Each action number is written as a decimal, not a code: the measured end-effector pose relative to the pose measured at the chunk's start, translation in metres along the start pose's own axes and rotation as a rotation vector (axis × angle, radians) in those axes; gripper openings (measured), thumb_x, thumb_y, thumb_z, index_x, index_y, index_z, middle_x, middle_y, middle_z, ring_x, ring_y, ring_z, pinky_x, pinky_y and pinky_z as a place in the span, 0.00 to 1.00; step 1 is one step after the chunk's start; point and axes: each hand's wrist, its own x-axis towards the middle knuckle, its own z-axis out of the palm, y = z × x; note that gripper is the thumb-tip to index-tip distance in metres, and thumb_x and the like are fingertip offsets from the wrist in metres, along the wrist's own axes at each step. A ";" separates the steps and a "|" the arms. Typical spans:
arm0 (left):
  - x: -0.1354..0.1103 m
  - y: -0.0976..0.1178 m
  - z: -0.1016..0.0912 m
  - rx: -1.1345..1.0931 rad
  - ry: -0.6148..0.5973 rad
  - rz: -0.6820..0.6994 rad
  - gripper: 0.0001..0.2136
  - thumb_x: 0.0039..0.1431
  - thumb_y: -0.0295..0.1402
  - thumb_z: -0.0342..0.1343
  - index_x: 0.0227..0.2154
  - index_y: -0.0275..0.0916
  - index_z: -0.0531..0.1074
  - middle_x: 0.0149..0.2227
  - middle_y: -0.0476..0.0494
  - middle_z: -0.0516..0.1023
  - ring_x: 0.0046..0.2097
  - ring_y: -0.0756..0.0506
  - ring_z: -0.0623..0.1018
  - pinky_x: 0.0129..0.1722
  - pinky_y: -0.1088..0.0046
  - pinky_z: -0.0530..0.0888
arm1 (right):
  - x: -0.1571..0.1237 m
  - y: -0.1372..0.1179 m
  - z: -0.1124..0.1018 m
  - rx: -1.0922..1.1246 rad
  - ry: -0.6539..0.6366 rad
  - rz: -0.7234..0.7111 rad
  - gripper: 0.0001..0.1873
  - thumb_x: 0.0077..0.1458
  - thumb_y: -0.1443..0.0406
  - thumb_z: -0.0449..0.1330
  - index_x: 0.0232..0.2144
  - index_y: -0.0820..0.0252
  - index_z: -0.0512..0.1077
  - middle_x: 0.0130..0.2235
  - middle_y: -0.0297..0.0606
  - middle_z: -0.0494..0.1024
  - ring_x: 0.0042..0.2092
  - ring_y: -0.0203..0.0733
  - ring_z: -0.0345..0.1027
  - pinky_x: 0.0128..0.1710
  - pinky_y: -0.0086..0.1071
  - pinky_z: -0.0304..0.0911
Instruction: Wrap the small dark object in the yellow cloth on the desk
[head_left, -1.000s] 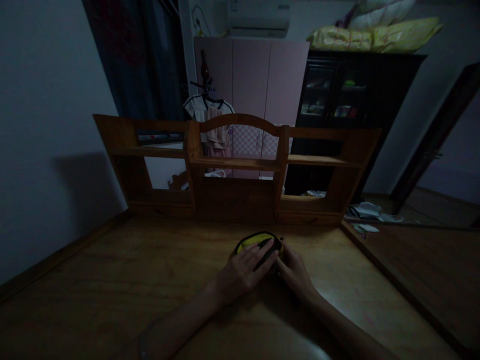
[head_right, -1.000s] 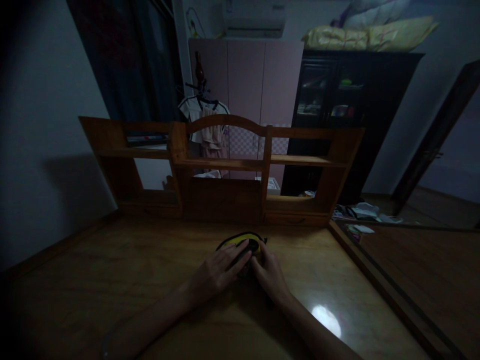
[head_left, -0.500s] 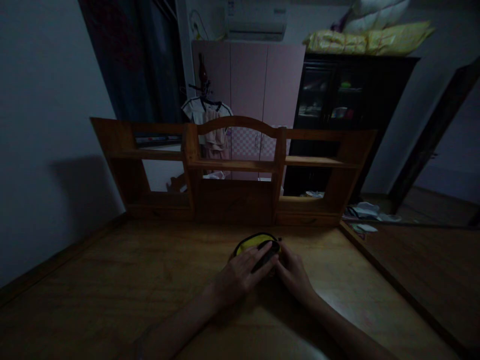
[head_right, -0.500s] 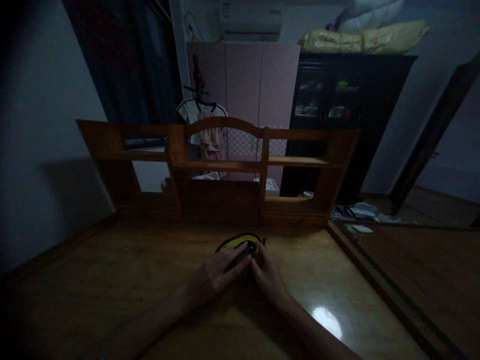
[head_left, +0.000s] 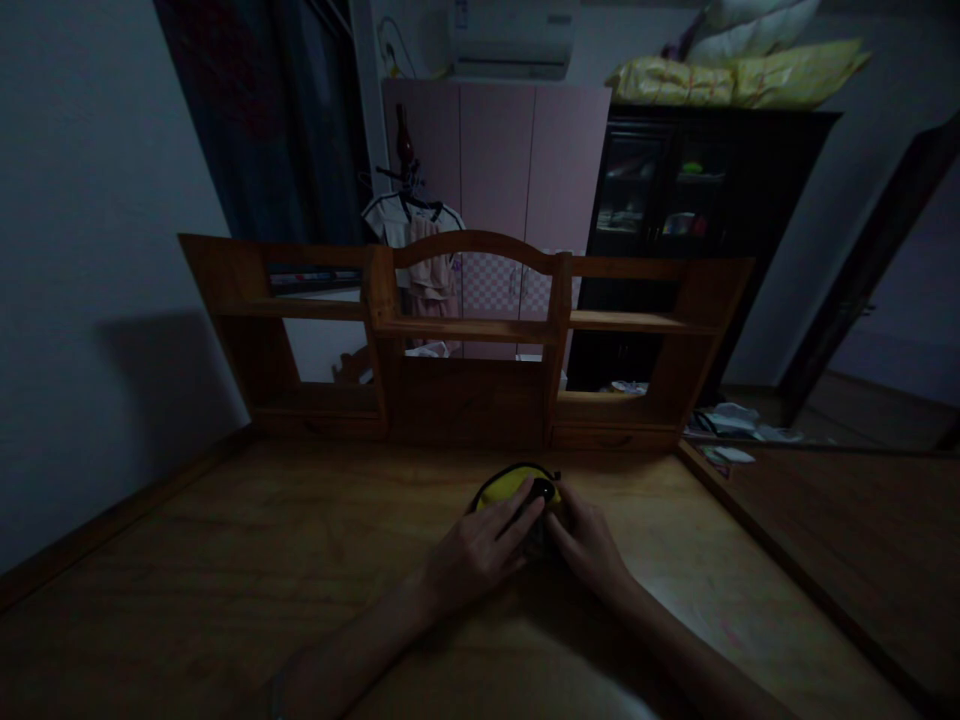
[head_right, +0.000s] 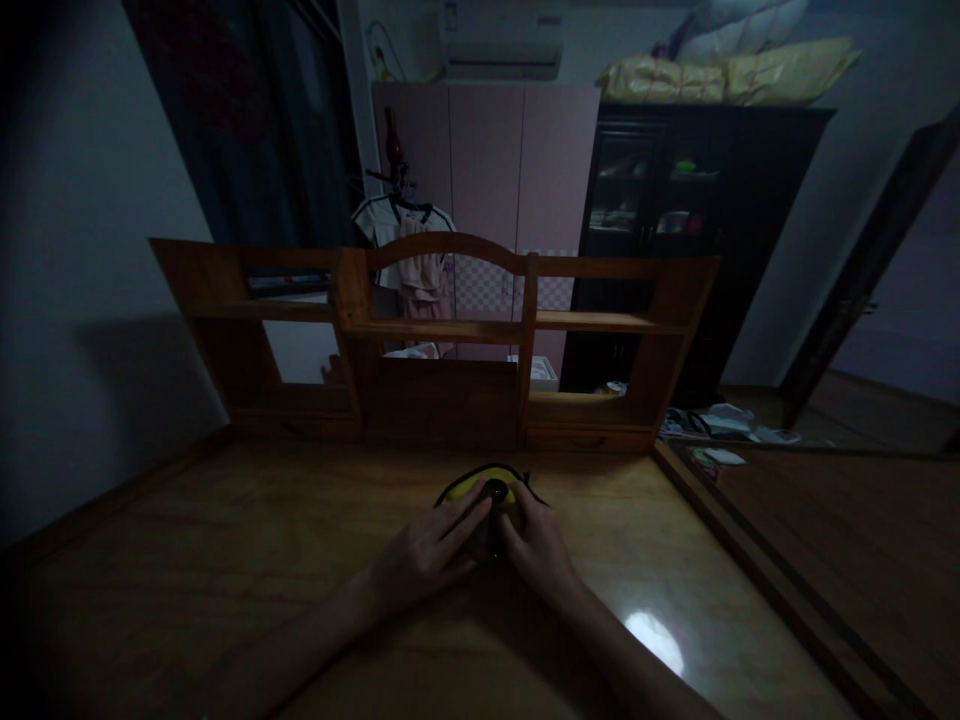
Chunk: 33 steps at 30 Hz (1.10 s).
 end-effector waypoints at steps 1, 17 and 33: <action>-0.001 0.000 0.000 -0.011 -0.004 0.016 0.28 0.67 0.34 0.45 0.65 0.29 0.46 0.66 0.28 0.49 0.65 0.38 0.58 0.57 0.62 0.69 | 0.000 0.000 -0.001 0.011 -0.021 -0.010 0.19 0.55 0.68 0.55 0.51 0.58 0.66 0.43 0.40 0.78 0.42 0.45 0.73 0.43 0.35 0.67; -0.002 0.004 0.003 -0.016 -0.036 -0.002 0.31 0.64 0.37 0.48 0.65 0.31 0.45 0.67 0.30 0.49 0.62 0.36 0.63 0.55 0.58 0.69 | 0.001 0.011 -0.001 0.047 -0.172 -0.086 0.15 0.60 0.69 0.49 0.50 0.57 0.64 0.36 0.38 0.77 0.35 0.41 0.71 0.34 0.30 0.65; 0.004 0.003 -0.006 0.081 -0.045 -0.035 0.31 0.65 0.46 0.45 0.65 0.33 0.49 0.65 0.33 0.55 0.62 0.36 0.63 0.59 0.55 0.63 | 0.000 0.010 -0.001 -0.147 -0.075 -0.051 0.07 0.58 0.70 0.50 0.39 0.58 0.64 0.29 0.35 0.74 0.28 0.39 0.68 0.28 0.28 0.58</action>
